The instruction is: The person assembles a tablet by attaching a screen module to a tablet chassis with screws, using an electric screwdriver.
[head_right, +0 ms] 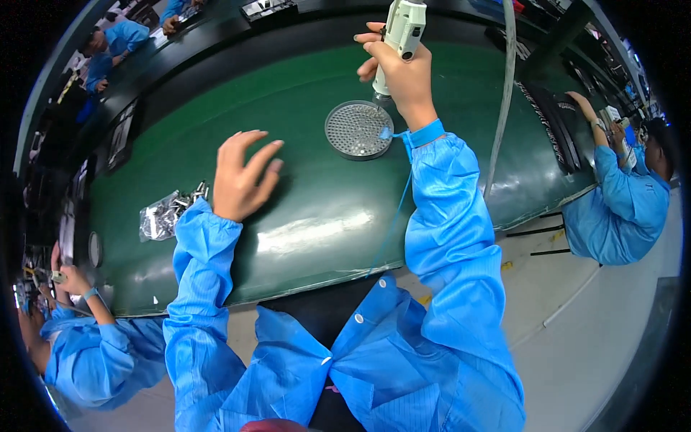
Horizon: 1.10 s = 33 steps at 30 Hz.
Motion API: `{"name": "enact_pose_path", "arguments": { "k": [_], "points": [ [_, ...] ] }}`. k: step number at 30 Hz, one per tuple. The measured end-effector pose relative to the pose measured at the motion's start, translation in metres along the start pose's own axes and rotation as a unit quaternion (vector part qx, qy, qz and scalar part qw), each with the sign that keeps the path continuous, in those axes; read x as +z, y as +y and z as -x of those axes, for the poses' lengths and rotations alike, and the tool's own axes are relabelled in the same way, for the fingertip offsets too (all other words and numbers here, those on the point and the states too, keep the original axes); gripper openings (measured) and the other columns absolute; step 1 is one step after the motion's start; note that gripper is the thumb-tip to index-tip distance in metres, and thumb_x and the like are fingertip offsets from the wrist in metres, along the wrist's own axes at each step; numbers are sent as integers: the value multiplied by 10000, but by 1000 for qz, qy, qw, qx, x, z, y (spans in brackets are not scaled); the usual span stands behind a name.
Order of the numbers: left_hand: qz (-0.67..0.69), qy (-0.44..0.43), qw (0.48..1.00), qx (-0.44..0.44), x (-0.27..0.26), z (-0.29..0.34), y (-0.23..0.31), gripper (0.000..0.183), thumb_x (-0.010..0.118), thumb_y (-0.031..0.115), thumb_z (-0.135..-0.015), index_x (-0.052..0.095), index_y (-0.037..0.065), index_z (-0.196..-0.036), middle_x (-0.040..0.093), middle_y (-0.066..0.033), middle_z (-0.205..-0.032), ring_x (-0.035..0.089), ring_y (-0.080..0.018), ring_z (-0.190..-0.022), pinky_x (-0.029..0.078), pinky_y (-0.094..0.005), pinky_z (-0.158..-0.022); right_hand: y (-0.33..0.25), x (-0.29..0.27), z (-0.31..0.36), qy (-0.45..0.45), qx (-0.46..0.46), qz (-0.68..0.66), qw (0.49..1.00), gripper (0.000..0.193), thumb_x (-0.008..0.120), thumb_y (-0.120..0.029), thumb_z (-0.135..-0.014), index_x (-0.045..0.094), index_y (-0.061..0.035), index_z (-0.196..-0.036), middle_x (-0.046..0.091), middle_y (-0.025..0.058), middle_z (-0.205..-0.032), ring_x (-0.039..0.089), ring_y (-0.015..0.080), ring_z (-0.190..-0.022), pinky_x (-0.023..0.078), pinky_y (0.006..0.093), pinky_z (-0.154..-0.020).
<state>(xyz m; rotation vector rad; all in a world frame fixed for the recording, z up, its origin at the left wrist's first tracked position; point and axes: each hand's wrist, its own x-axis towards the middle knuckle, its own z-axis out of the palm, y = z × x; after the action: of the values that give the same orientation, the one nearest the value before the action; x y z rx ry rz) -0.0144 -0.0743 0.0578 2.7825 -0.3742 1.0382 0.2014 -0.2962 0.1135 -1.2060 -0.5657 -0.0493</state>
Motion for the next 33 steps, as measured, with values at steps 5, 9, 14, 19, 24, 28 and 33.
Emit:
{"name": "enact_pose_path", "arguments": {
  "k": [5, 9, 14, 19, 24, 28, 33],
  "points": [
    [104, -173, 978, -50, 9, 3, 2, 630, 709, 437, -899, 553, 149, -1437, 420, -247, -1504, 374, -438, -1427, 304, -529, -1189, 1, -19, 1, 24, -1, 94, 995, 298, 766, -158, -862, 706, 31, -1084, 717, 68, -863, 572, 98, -507, 440, 265, -467],
    [54, -162, 973, -153, 19, 3, -6, 705, 693, 382, -916, 436, 106, -1513, 346, -277, -1550, 322, -468, -1445, 286, -509, -1193, 1, -19, 6, 7, -19, 87, 996, 272, 822, -178, -828, 736, -31, -1039, 705, 22, -838, 590, 68, -566, 423, 234, -476],
    [-72, -171, 958, -221, 17, 40, -38, 678, 652, 371, -950, 434, 59, -1511, 364, -318, -1522, 326, -495, -1405, 259, -547, -1177, 30, 10, 6, 39, 1, 130, 991, 276, 824, -254, -742, 691, -42, -856, 657, 44, -705, 620, 81, -711, 535, 320, -619],
    [-143, -188, 929, -287, 31, 48, -63, 676, 565, 427, -1013, 308, 195, -1593, 262, -282, -1599, 185, -503, -1494, 161, -659, -1178, 34, 5, -5, 64, -107, 138, 983, 138, 686, -117, -793, 596, -14, -774, 595, 82, -611, 537, 99, -618, 473, 352, -580],
    [-57, -126, 961, -241, 45, 40, -56, 673, 632, 368, -983, 372, 115, -1551, 294, -284, -1581, 209, -510, -1478, 193, -595, -1196, 28, -9, -8, 77, -52, 114, 989, 182, 668, -155, -740, 598, 11, -764, 617, 209, -670, 598, 290, -577, 500, 401, -599],
    [-14, -35, 972, -232, 24, 34, -39, 489, 673, 230, -964, 550, 69, -1409, 421, -248, -1489, 386, -432, -1395, 330, -500, -1145, 36, -2, 3, 66, -42, 98, 992, 151, 676, -140, -771, 618, -1, -788, 604, 108, -631, 556, 129, -612, 491, 361, -582],
    [-1, 18, 981, -193, 6, 24, -30, 336, 695, 159, -935, 664, 48, -1251, 535, -214, -1366, 514, -398, -1269, 404, -473, -1081, 19, -4, 14, 60, -10, 71, 996, 172, 713, -109, -822, 706, 5, -951, 641, 38, -630, 603, 100, -526, 486, 284, -476]
  ]
}}
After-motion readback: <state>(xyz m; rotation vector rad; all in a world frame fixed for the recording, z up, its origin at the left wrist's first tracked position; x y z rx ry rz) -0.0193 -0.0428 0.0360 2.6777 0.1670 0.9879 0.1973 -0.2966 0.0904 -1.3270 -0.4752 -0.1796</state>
